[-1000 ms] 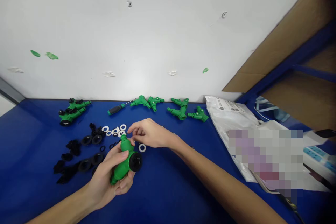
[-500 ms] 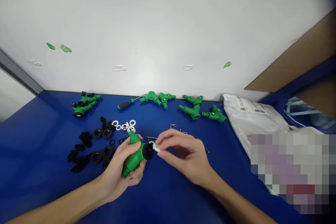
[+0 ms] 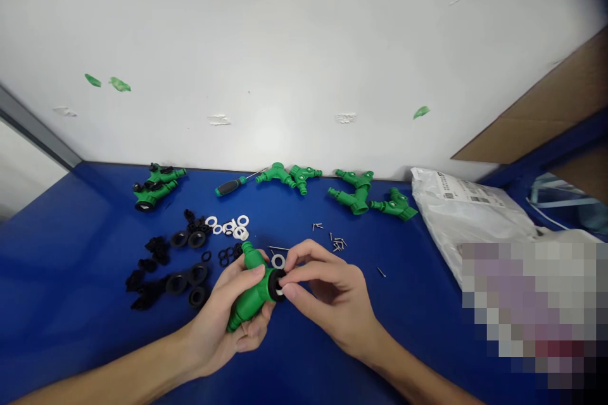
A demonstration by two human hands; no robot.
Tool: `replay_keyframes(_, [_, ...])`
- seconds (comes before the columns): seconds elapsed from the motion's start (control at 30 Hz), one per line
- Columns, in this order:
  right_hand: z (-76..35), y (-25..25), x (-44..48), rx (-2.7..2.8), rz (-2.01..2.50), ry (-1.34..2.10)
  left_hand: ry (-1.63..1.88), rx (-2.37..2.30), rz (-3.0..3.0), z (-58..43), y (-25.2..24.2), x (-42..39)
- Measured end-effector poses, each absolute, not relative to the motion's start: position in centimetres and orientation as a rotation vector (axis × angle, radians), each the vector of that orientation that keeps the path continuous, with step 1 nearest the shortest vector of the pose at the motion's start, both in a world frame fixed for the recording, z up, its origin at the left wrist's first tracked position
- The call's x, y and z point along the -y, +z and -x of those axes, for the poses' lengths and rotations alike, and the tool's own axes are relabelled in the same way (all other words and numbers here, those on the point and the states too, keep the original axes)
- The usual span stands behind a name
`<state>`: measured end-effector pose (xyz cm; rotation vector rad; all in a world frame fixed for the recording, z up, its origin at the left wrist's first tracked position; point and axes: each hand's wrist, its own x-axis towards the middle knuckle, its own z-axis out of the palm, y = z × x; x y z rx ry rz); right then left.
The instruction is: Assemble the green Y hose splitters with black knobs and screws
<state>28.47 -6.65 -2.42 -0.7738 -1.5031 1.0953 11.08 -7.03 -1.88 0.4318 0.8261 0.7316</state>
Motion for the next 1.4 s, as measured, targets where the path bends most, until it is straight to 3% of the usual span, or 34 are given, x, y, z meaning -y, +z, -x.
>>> replay_keyframes(0.13, [-28.5, -2.6, 6.2, 1.209, 0.707, 1.661, 0.731, -0.772, -0.477, -10.9, -2.0, 7.1])
replay_keyframes(0.23, [-28.9, -2.5, 5.8, 1.224, 0.643, 1.860, 0.710, -0.766, -0.480, -10.7, -2.3, 7.3])
replay_keyframes(0.4, [-29.3, -2.0, 5.9, 1.188, 0.569, 1.914, 0.680, -0.762, -0.534, -10.6, -2.3, 7.3])
replay_keyframes(0.93, [-29.3, -1.4, 5.7, 1.140, 1.053, 1.917, 0.841, -1.042, -1.011, -11.1, -2.6, 7.0])
replay_keyframes(1.4, [-29.1, -1.4, 5.9, 1.224, 1.321, 1.649, 0.923, -1.170, -1.333, -10.8, -3.0, 7.3])
